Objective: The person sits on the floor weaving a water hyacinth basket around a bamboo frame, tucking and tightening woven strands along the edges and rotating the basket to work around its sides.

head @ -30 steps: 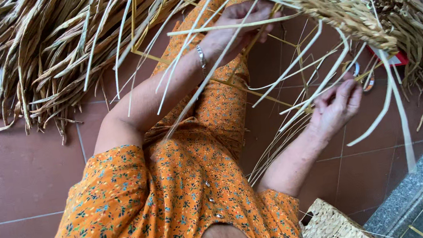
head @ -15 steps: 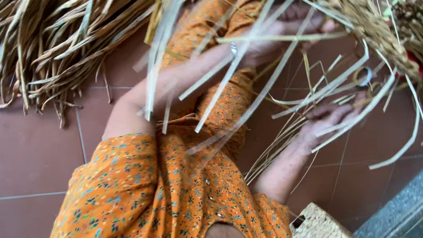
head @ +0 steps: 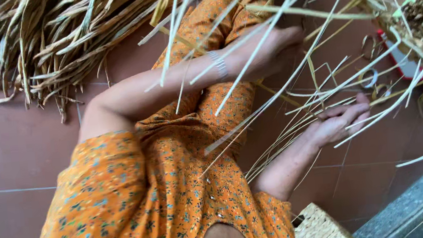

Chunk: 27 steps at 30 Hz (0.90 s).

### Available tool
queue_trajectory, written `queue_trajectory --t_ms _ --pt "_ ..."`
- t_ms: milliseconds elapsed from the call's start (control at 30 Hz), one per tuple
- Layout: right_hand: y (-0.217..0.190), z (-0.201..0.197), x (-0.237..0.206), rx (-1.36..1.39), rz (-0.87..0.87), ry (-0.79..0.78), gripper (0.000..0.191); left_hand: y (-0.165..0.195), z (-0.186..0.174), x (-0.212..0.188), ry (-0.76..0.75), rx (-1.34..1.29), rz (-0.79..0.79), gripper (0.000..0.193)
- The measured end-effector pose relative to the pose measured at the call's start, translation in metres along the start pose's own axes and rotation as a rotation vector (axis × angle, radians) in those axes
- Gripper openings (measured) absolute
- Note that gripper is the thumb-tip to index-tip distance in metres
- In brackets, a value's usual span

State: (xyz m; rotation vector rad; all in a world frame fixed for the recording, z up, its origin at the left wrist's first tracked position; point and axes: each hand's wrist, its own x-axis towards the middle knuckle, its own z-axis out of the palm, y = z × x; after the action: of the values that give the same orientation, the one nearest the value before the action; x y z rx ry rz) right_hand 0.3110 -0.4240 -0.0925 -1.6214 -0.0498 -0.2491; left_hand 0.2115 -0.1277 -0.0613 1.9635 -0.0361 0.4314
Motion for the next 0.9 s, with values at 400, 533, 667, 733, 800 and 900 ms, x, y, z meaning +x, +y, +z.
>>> queue_trajectory --t_ms 400,533,667,733,800,900 --pt "0.008 -0.015 0.022 0.110 -0.014 -0.052 0.047 -0.006 -0.012 -0.042 -0.040 0.592 0.371 0.015" --pt "-0.008 -0.005 0.030 0.156 0.005 -0.097 0.049 -0.024 -0.019 -0.028 -0.224 0.541 0.175 0.011" --pt "-0.036 0.019 0.002 -0.242 -0.530 -0.133 0.054 -0.016 -0.024 -0.018 -0.090 0.520 0.339 0.023" --pt "-0.054 0.030 -0.025 -0.486 -0.595 -0.075 0.046 -0.006 -0.024 -0.014 -0.115 0.568 0.313 0.024" --pt "-0.066 0.045 -0.046 -0.644 -0.686 -0.134 0.035 0.002 -0.022 -0.011 -0.085 0.573 0.307 0.029" --pt "-0.080 0.066 -0.063 -0.768 -0.854 -0.420 0.017 0.011 -0.020 -0.012 -0.040 0.503 0.301 0.025"
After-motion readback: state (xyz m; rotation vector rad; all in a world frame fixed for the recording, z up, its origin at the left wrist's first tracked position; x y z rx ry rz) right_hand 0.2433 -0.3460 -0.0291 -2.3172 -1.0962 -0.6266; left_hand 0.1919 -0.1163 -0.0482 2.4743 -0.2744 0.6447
